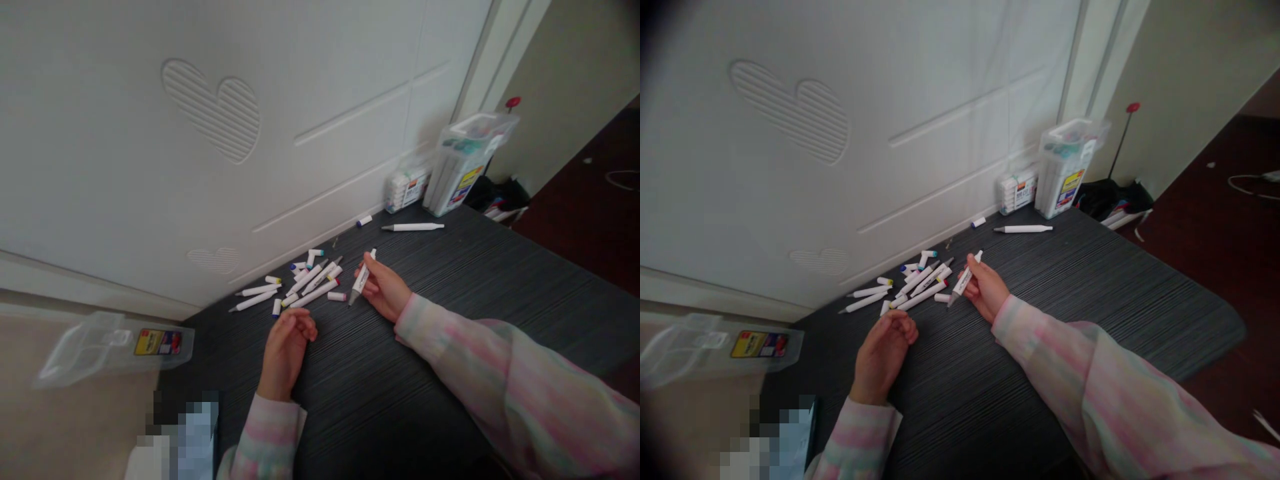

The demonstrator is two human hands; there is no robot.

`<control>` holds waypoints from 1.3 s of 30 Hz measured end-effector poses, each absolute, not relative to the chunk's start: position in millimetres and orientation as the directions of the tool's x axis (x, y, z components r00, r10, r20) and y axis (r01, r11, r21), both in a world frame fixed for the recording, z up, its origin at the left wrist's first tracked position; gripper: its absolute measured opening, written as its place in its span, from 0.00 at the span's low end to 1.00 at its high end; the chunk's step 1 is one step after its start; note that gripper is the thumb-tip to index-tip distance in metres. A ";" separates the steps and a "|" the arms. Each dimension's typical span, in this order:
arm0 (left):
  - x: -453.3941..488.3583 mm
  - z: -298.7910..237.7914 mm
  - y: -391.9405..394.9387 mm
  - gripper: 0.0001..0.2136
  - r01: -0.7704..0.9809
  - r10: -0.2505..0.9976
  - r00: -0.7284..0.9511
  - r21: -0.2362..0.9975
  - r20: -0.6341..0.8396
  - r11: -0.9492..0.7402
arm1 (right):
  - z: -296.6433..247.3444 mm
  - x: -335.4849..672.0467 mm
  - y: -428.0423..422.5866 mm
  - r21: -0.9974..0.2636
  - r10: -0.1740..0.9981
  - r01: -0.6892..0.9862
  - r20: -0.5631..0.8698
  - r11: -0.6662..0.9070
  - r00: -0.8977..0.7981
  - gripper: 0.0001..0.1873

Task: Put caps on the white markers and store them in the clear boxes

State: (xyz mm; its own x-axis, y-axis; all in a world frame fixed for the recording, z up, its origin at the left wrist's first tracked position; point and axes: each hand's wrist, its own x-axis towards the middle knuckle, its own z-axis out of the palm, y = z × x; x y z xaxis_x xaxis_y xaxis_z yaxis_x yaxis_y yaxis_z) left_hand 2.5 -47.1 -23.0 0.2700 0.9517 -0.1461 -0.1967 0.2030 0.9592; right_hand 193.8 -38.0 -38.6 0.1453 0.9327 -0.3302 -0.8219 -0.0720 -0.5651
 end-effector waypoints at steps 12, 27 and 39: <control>54.8 -1.4 33.1 0.04 0.735 0.945 0.071 0.624 0.320 -0.266 | -38.5 196.6 -33.3 -0.475 0.885 -0.873 -0.448 -0.113 0.129 0.17; 66.7 -28.9 44.5 0.08 0.865 0.958 0.095 0.453 0.270 -0.213 | -41.7 195.6 -32.8 -0.513 0.892 -0.850 -0.432 -0.120 0.135 0.13; 53.9 19.4 38.8 0.05 0.323 0.985 -0.047 0.936 0.168 -0.144 | -38.5 192.4 -37.1 -0.667 0.933 -0.741 -0.312 -0.079 0.182 0.14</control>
State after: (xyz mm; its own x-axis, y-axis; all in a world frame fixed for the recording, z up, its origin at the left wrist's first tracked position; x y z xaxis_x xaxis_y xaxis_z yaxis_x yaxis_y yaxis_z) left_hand 53.9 38.8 19.4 -0.0472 0.9847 0.1677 0.3226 -0.1439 0.9355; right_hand 192.4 -37.1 -38.5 0.1816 0.9325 -0.3120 -0.7409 -0.0789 -0.6670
